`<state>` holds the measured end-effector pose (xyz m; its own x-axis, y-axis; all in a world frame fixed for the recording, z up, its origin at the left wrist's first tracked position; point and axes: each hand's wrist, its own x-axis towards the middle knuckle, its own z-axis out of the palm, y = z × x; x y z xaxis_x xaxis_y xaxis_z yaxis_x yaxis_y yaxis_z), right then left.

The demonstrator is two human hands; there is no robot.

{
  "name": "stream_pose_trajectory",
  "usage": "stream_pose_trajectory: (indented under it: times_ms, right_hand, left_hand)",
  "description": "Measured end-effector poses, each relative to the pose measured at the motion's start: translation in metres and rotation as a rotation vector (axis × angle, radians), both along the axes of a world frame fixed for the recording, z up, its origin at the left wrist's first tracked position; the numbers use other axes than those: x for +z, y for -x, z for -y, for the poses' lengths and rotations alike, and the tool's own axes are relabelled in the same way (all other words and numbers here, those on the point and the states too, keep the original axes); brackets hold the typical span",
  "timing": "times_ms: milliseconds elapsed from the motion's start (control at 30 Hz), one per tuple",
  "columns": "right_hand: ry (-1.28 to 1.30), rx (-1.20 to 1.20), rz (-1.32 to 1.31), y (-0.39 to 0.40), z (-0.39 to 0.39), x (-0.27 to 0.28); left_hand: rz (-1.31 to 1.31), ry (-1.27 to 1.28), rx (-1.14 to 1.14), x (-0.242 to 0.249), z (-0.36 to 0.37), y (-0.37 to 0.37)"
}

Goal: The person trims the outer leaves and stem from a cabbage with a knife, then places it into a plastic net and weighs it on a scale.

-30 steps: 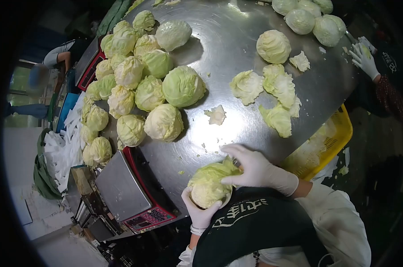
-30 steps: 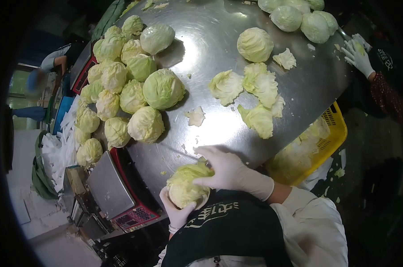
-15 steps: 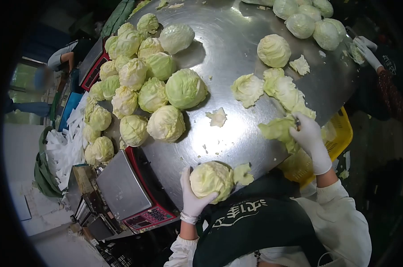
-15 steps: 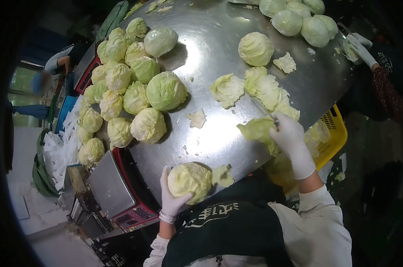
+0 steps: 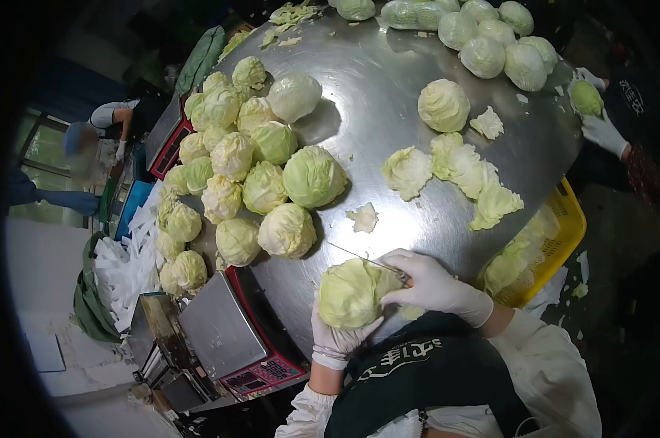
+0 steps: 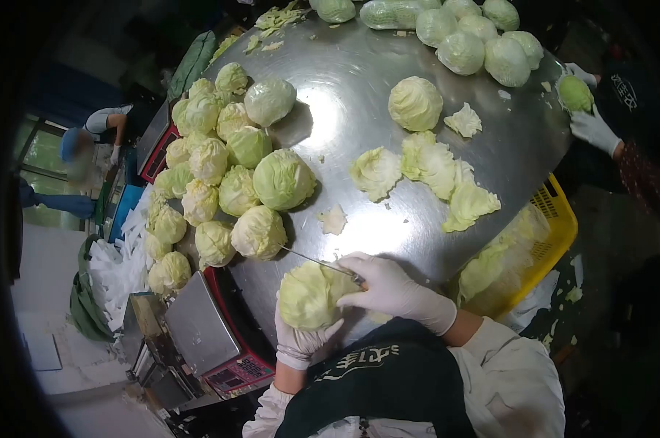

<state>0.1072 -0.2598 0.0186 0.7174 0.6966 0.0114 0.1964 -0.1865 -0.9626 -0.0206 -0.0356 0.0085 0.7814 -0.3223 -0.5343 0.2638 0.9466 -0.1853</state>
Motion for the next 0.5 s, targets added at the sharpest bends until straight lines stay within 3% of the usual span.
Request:
stream_pose_trajectory:
  times_ms: [67,133,167,233,300,333,367,400,467,500]
  right_hand:
    - [0.307,-0.074,-0.225,-0.021,0.022,0.005]
    - [0.132,-0.390,-0.157,-0.031,0.049,-0.016]
    - [0.119,-0.385,-0.147,-0.032,0.059,-0.019]
    - [0.072,-0.509,-0.001,-0.021,0.074,-0.023]
    - [0.124,-0.504,0.135,-0.004,0.077,-0.043]
    - [0.187,-0.500,0.261,0.009,0.078,-0.050]
    - [0.004,-0.532,-0.106,0.026,0.068,-0.034]
    - [-0.024,-0.513,-0.170,0.043,0.068,-0.054]
    - [-0.177,-0.431,-0.634,0.065,0.062,-0.018]
    - [-0.219,-0.333,-0.653,0.082,0.067,-0.038]
  left_hand:
    - [0.008,-0.048,-0.015,0.011,-0.009,0.000]
    - [0.092,-0.122,0.094,0.035,-0.018,-0.006]
    - [0.121,-0.228,0.149,0.036,-0.035,-0.008]
    - [0.086,-0.612,0.394,0.055,-0.058,-0.031]
    - [0.278,-1.420,0.338,0.064,-0.090,-0.056]
    - [0.251,-1.685,0.385,0.067,-0.105,-0.077]
    - [0.218,-1.949,0.432,0.069,-0.119,-0.098]
    - [0.232,-1.950,0.432,0.065,-0.131,-0.113]
    - [0.236,-2.159,0.503,0.052,-0.153,-0.141]
    - [0.261,-2.155,0.494,0.043,-0.163,-0.148]
